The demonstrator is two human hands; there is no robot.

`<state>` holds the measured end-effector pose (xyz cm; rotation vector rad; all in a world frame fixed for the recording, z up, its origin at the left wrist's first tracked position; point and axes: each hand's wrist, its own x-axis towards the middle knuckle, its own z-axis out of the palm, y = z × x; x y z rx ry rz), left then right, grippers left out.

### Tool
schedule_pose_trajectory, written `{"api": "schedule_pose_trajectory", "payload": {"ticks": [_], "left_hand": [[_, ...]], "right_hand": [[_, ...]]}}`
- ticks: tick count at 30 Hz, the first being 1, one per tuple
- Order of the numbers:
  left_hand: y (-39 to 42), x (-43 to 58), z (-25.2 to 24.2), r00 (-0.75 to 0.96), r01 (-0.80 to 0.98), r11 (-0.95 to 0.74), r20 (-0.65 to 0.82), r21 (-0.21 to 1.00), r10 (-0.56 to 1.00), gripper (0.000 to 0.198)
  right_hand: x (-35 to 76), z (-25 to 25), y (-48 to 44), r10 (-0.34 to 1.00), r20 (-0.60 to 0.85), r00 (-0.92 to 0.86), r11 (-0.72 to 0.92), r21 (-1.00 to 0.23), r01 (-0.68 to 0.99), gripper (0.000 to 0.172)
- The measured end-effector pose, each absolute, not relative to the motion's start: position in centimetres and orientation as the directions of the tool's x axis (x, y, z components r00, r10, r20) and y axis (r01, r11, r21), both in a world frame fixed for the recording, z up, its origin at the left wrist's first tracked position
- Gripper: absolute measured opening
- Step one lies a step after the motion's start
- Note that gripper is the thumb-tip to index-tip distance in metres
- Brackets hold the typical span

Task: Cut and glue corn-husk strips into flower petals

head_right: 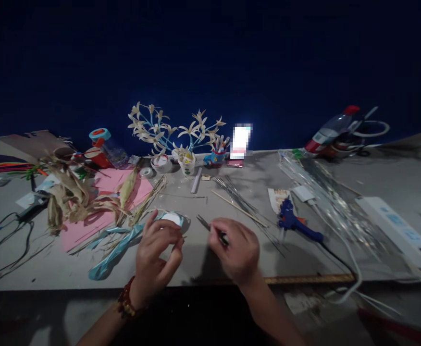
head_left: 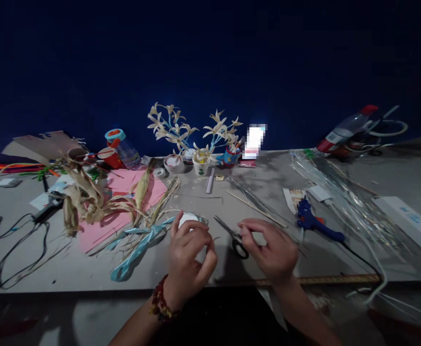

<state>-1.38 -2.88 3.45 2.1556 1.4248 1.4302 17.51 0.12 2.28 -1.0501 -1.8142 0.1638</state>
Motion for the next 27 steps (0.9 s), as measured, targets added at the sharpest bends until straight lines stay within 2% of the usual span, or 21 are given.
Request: {"api": "schedule_pose_trajectory", "payload": {"ticks": [2,6,13,16,18,20,22,24,27], "left_hand": [[-2.9,-1.5,3.4,0.074,0.593,-0.511,0.590,0.622,0.804,0.016],[-2.9,-1.4,3.4,0.087,0.567,-0.508,0.565,0.649,0.820,0.016],[-3.1,-1.3,3.3,0.088,0.565,-0.511,0.568,0.648,0.818,0.016],[-3.3,-1.4,3.5,0.062,0.557,-0.503,0.571,0.661,0.819,0.016],[-3.3,-1.4,3.6,0.056,0.557,-0.489,0.557,0.672,0.829,0.017],[-3.3,-1.3,3.7,0.061,0.555,-0.480,0.542,0.680,0.838,0.016],[-3.2,-1.2,3.7,0.067,0.551,-0.478,0.535,0.684,0.842,0.016],[-3.2,-1.2,3.7,0.069,0.557,-0.475,0.532,0.681,0.844,0.015],[-3.3,-1.1,3.7,0.080,0.570,-0.478,0.534,0.668,0.842,0.014]], "right_hand": [[17.6,2.6,-0.1,0.752,0.647,-0.122,0.602,-0.599,0.528,0.015],[16.2,3.1,-0.7,0.770,0.582,-0.261,0.636,-0.667,0.389,0.019],[15.3,2.8,-0.3,0.724,0.605,-0.331,0.685,-0.575,0.447,0.012],[16.5,2.7,0.1,0.741,0.618,-0.263,0.641,-0.535,0.550,0.011],[17.3,2.8,0.1,0.772,0.607,-0.186,0.585,-0.566,0.581,0.010],[17.7,3.0,0.0,0.797,0.577,-0.179,0.568,-0.614,0.548,0.011],[17.6,3.3,-0.3,0.793,0.552,-0.257,0.601,-0.642,0.477,0.015],[17.0,3.5,-0.5,0.771,0.545,-0.330,0.636,-0.640,0.430,0.016],[16.2,3.6,-0.5,0.732,0.579,-0.360,0.681,-0.597,0.425,0.010]]}}
